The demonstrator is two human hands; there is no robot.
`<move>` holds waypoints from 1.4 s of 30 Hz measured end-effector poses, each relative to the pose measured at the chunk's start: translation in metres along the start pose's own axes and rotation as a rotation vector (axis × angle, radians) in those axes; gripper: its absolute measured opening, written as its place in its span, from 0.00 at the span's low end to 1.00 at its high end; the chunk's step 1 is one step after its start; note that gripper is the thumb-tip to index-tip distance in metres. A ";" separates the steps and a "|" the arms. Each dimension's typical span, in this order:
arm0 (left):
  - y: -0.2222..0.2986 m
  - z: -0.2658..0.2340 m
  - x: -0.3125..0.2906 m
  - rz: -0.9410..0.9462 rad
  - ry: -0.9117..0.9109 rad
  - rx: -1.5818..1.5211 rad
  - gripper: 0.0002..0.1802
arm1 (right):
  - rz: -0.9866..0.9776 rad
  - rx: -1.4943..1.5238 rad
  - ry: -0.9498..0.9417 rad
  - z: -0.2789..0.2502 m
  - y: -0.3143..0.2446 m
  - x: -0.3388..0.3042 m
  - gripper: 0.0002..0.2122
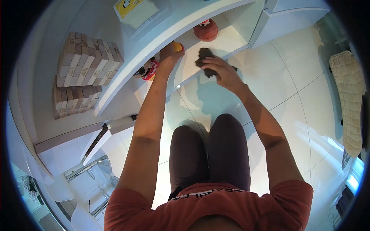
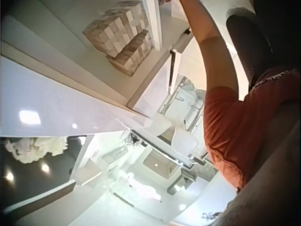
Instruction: The person cleans a set of drawers and stools using a cloth. The person wipes the inside and outside of drawers after removing baskets and boxes, then wipes the surfaces and bases of several stools and a cabinet door.
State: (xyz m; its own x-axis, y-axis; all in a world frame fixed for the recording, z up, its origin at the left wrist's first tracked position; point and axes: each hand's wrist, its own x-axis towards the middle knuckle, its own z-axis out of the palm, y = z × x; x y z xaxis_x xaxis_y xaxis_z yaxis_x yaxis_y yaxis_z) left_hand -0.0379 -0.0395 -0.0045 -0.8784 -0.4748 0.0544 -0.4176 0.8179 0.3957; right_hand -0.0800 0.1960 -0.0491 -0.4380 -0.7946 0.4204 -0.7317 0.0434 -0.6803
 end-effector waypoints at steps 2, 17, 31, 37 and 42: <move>0.000 0.002 -0.002 0.013 0.029 -0.042 0.36 | 0.071 -0.033 0.059 -0.013 0.005 -0.010 0.21; -0.019 0.042 -0.105 -0.369 0.963 -0.266 0.54 | 0.596 -0.277 0.309 -0.055 0.003 0.098 0.50; -0.060 0.028 -0.095 -0.625 0.808 -0.188 0.58 | 0.670 -0.289 0.221 -0.034 0.000 0.104 0.37; -0.062 0.028 -0.095 -0.540 0.820 -0.234 0.57 | 0.623 -0.267 0.260 -0.040 0.004 0.101 0.39; -0.064 0.023 -0.104 -0.562 0.801 -0.233 0.57 | 0.744 -0.236 0.289 -0.042 -0.024 0.078 0.40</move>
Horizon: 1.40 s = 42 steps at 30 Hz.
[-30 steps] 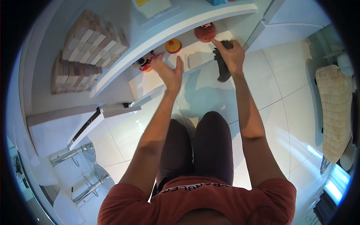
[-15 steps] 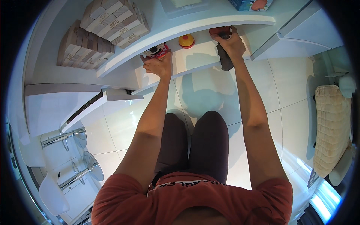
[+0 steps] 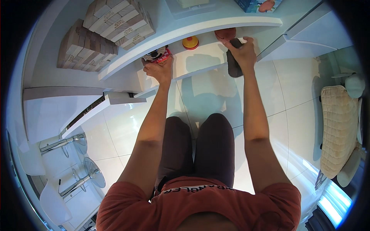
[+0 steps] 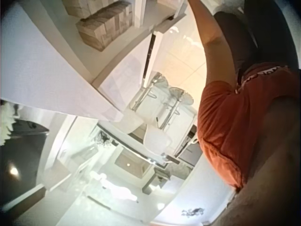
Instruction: The person cleans a set of drawers and stools using a cloth. The person wipes the inside and outside of drawers after removing baskets and boxes, then wipes the surfaces and bases of several stools and a cabinet door.
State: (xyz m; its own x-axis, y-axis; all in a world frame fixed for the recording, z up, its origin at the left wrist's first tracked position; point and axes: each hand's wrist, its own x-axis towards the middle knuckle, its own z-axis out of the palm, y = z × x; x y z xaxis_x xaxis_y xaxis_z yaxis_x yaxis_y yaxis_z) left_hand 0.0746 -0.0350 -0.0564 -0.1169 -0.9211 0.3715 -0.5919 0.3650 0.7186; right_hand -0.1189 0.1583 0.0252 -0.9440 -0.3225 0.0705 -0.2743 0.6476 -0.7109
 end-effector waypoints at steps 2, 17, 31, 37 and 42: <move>0.007 -0.001 -0.004 0.050 0.005 -0.012 0.59 | -0.149 0.008 0.171 0.014 0.019 -0.011 0.37; -0.013 -0.208 -0.115 0.352 -0.162 -0.227 0.28 | -0.824 -0.048 -0.374 0.179 -0.093 -0.212 0.22; -0.055 -0.233 -0.114 0.273 -0.265 -0.408 0.22 | -0.527 -0.565 0.075 0.031 0.059 -0.040 0.20; -0.055 -0.229 -0.130 0.189 -0.274 -0.374 0.21 | -0.329 -0.557 0.048 0.010 0.084 -0.026 0.22; -0.017 -0.208 -0.155 0.277 -0.267 -0.324 0.20 | -0.326 -0.260 -0.080 -0.053 0.095 -0.035 0.12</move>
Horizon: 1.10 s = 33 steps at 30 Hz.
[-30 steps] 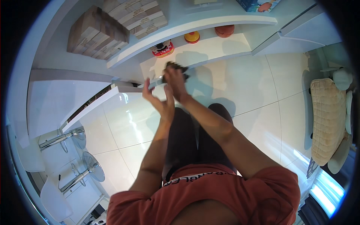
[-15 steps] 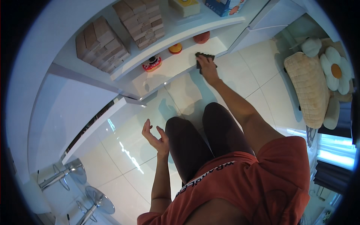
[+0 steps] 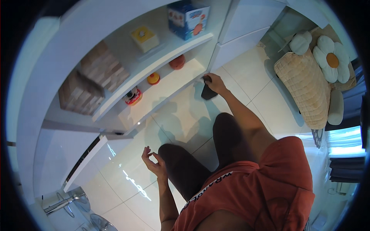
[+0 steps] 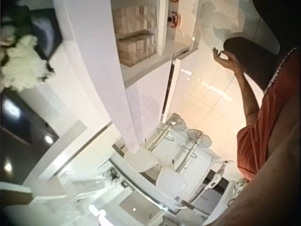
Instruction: The person cleans a set of drawers and stools using a cloth. The person wipes the inside and outside of drawers after removing baskets and boxes, then wipes the surfaces and bases of several stools and a cabinet door.
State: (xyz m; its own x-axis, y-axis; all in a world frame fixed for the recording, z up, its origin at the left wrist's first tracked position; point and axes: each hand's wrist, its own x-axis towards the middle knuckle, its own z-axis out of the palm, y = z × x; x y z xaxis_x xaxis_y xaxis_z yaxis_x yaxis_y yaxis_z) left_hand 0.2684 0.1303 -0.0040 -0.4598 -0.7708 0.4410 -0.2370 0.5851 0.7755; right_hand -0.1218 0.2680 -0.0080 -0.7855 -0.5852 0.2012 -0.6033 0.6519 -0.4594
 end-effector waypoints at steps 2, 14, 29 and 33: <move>0.020 0.018 -0.001 -0.063 0.009 -0.067 0.20 | 0.107 0.539 0.164 -0.047 -0.013 0.000 0.11; 0.309 0.192 0.124 0.685 0.027 -0.213 0.18 | -0.683 0.290 0.866 -0.202 -0.003 0.143 0.31; 0.437 0.235 0.275 0.876 0.604 0.406 0.12 | -0.447 0.650 1.123 -0.271 0.016 0.176 0.23; 0.436 0.233 0.274 0.816 0.622 0.474 0.11 | -0.583 0.879 1.068 -0.284 0.049 0.160 0.20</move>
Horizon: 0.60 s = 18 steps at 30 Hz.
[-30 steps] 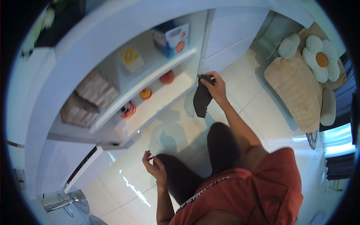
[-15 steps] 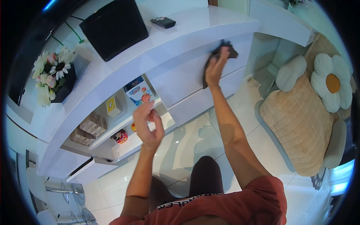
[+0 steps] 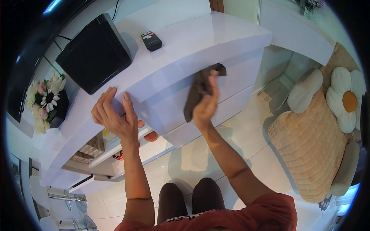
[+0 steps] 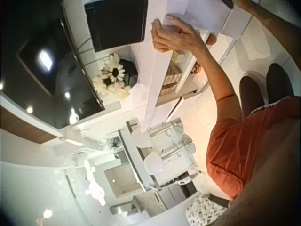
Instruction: The person cleans a set of drawers and stools using a cloth. The person wipes the inside and outside of drawers after removing baskets and boxes, then wipes the surfaces and bases of several stools and a cabinet door.
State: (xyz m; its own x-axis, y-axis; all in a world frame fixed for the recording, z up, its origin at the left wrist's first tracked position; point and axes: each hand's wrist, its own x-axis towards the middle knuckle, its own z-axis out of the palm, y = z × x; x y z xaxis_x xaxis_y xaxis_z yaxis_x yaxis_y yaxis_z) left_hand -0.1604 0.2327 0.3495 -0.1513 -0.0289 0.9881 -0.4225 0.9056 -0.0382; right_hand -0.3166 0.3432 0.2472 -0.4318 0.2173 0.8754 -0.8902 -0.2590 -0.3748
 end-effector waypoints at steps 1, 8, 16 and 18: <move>0.002 0.001 0.000 -0.035 0.000 0.010 0.11 | 0.082 0.123 0.178 -0.002 -0.007 0.007 0.21; 0.001 0.004 0.000 -0.028 -0.108 -0.032 0.27 | -0.094 -0.506 -0.862 0.013 -0.022 0.192 0.16; -0.009 -0.011 -0.009 -0.051 -0.245 -0.010 0.33 | 0.199 -1.065 -1.452 0.038 0.153 0.300 0.23; -0.004 -0.006 -0.013 -0.038 -0.240 -0.079 0.29 | 0.305 -1.074 -1.371 -0.015 0.174 0.328 0.25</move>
State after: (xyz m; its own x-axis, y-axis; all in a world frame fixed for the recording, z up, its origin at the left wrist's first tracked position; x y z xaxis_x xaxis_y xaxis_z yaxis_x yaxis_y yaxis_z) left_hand -0.1519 0.2322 0.3376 -0.3482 -0.1542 0.9246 -0.3625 0.9318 0.0189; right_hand -0.6152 0.3836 0.4646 -0.6659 -0.7340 0.1335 -0.7455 0.6614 -0.0816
